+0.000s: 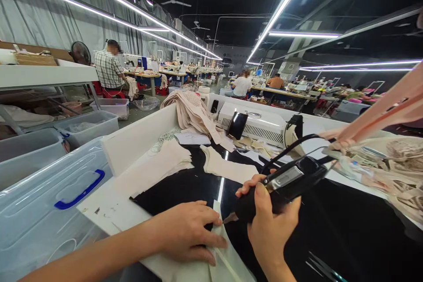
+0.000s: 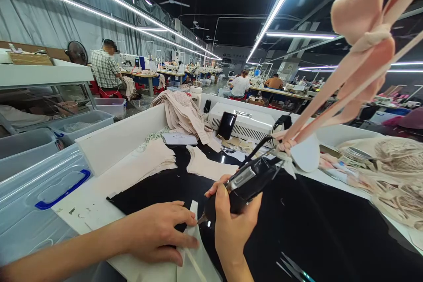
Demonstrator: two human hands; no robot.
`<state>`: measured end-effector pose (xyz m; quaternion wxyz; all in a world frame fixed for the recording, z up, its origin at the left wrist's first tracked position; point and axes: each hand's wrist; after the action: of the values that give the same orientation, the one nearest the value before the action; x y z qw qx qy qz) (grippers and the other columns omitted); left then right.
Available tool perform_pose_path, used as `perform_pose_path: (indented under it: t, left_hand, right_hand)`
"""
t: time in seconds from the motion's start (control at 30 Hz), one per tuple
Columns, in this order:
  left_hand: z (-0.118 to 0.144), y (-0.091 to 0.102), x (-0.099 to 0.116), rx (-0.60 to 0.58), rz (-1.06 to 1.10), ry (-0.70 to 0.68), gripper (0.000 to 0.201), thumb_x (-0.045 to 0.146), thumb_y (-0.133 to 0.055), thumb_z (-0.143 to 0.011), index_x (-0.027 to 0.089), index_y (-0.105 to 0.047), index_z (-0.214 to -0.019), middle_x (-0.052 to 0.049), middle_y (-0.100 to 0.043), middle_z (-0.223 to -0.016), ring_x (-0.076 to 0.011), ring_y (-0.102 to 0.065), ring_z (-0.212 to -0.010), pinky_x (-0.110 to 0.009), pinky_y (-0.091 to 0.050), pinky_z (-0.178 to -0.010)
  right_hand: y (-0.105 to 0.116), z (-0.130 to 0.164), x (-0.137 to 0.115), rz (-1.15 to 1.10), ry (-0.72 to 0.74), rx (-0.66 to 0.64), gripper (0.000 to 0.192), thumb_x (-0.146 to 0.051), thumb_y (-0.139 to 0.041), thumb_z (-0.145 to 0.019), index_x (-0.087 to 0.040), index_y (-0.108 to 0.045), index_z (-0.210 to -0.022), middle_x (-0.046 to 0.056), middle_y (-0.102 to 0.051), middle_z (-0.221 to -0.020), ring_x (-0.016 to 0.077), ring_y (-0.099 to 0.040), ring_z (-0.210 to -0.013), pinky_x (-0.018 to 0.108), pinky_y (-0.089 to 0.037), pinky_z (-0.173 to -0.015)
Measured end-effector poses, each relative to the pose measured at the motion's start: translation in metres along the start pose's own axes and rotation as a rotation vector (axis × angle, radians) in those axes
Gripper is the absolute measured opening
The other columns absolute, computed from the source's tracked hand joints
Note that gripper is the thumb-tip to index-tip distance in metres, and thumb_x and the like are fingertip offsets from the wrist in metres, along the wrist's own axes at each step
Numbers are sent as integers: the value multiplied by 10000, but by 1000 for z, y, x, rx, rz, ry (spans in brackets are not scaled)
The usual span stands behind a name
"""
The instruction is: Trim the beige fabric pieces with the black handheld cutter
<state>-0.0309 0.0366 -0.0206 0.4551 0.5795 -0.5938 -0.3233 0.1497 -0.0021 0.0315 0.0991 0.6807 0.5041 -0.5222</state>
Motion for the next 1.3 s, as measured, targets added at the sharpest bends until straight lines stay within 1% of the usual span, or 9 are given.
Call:
perform_pose_path:
  t: [0.33,0.47,0.6,0.73,1.0,1.07,1.13,1.23,1.3]
  left_hand:
    - [3,0,2,-27,54,53,356,503,-608,-1026,292,-660,-1307,-81,-652,-1261,-241,-657,-1130,-413,-414,-1140]
    - [2,6,7,-43,131,149,350,443,-618,-1034,288,-657,-1346,-79,-664,-1283,-254,-660,-1157,-427,-417,-1156]
    - [-7,9,10,7,177,244,301,279,-532,-1077,234,-660,-1346,-84,-683,-1256,-227,-662,-1121,-365,-494,-1063]
    - [-21,4,16,50,143,257,214,246,-543,-1072,191,-711,-1192,-74,-704,-1156,-218,-664,-1072,-334,-533,-961]
    - [-40,-11,32,-65,94,234,91,180,-754,-940,189,-665,-923,-27,-695,-1111,-188,-680,-1003,-273,-532,-888]
    - [-42,-9,35,-89,94,255,120,143,-740,-941,183,-633,-903,-20,-695,-1096,-182,-674,-1013,-262,-521,-907]
    - [-43,-3,38,-123,68,289,129,128,-733,-939,179,-616,-922,-17,-696,-1064,-187,-671,-1000,-265,-513,-904]
    - [-45,7,43,-178,23,387,136,137,-723,-940,184,-600,-907,10,-686,-938,-180,-672,-890,-255,-491,-799]
    - [-45,13,46,-192,20,446,120,161,-701,-956,196,-603,-897,29,-677,-885,-170,-667,-842,-243,-461,-747]
  right_hand:
    - [-1,-8,-4,-18,32,6,335,-293,-775,-881,-283,-558,-1136,-60,-676,-838,121,-634,-629,298,-580,-600]
    - [7,-11,-10,36,31,15,321,-339,-798,-859,-268,-551,-1051,-54,-678,-842,130,-642,-627,317,-583,-614]
    - [27,-19,-16,180,65,16,377,-404,-818,-824,-263,-545,-1042,-25,-691,-864,166,-664,-661,385,-595,-716]
    - [54,-28,-22,347,55,-17,442,-510,-784,-825,-267,-546,-1107,27,-695,-1008,225,-686,-866,436,-587,-845]
    - [94,-35,-33,761,-51,-146,630,-715,-714,-765,-272,-537,-1176,66,-722,-1074,300,-698,-957,466,-575,-860]
    - [112,-31,-28,834,-39,-239,608,-724,-650,-815,-270,-575,-1213,74,-709,-1150,302,-688,-1026,487,-563,-933]
    - [141,-27,-19,919,-11,-285,672,-728,-601,-857,-282,-544,-1356,89,-667,-1290,314,-664,-1118,510,-561,-966]
    - [208,-25,-1,1152,142,-331,686,-728,-562,-890,-303,-546,-1428,103,-629,-1412,370,-596,-1282,573,-538,-1010]
    - [261,-30,16,1265,260,-387,705,-726,-565,-890,-307,-559,-1457,107,-652,-1408,389,-599,-1299,574,-553,-998]
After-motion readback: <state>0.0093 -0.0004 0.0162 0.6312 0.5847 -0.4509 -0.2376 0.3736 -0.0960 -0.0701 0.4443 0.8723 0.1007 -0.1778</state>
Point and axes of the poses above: each hand's wrist, its own z-axis away from the middle knuckle, its own y-axis out of the back of the hand, x = y × z
